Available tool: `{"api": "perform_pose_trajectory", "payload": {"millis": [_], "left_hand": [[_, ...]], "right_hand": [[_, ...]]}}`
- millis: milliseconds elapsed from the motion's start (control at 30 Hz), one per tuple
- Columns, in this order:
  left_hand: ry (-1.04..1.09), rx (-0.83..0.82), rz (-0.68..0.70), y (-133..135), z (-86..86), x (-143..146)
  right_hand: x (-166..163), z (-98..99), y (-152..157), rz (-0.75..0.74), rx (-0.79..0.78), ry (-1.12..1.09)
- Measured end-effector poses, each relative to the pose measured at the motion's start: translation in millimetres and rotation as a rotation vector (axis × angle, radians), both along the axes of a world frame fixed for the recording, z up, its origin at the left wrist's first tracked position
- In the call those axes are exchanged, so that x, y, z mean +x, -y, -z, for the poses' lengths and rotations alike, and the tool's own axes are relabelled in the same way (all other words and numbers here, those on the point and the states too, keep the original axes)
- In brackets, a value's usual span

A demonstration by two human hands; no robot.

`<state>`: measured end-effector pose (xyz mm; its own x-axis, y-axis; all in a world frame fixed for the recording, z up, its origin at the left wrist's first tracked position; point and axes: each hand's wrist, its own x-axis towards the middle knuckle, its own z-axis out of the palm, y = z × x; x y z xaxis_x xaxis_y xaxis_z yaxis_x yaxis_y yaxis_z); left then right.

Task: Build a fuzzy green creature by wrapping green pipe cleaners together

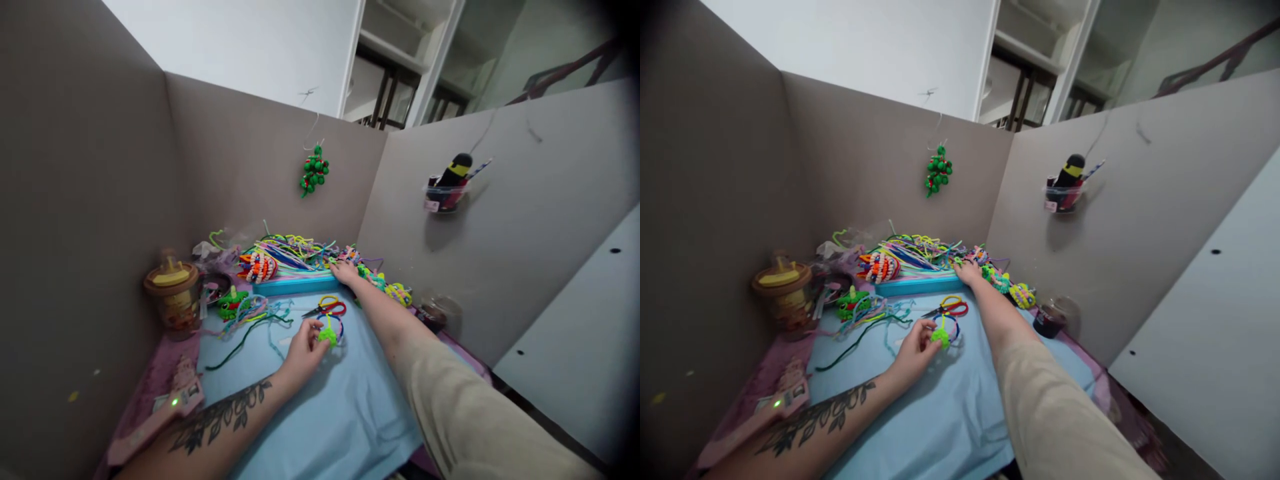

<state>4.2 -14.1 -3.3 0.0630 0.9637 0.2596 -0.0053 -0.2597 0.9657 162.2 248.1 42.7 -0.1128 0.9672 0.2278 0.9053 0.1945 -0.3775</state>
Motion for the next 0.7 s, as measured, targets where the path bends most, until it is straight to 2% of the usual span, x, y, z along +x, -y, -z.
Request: {"api": "perform_pose_trajectory", "payload": {"millis": [267,367,533,700], "left_hand": [[-0.028,0.002,-0.012,-1.2,3.5,1.3],[-0.011,0.004,-0.013,-0.7,2.5,1.2],[0.002,0.006,-0.025,0.1,-1.3,1.0],[0.040,-0.005,-0.032,0.0,-2.8,0.8]], "right_hand": [[17.2,-55.3,-9.2,-0.076,0.085,-0.195],[24.9,-69.8,-8.0,-0.104,0.128,-0.279],[31.9,-76.7,-4.1,-0.102,0.247,-0.506],[29.0,-66.0,-2.0,-0.033,0.158,-0.402]]}}
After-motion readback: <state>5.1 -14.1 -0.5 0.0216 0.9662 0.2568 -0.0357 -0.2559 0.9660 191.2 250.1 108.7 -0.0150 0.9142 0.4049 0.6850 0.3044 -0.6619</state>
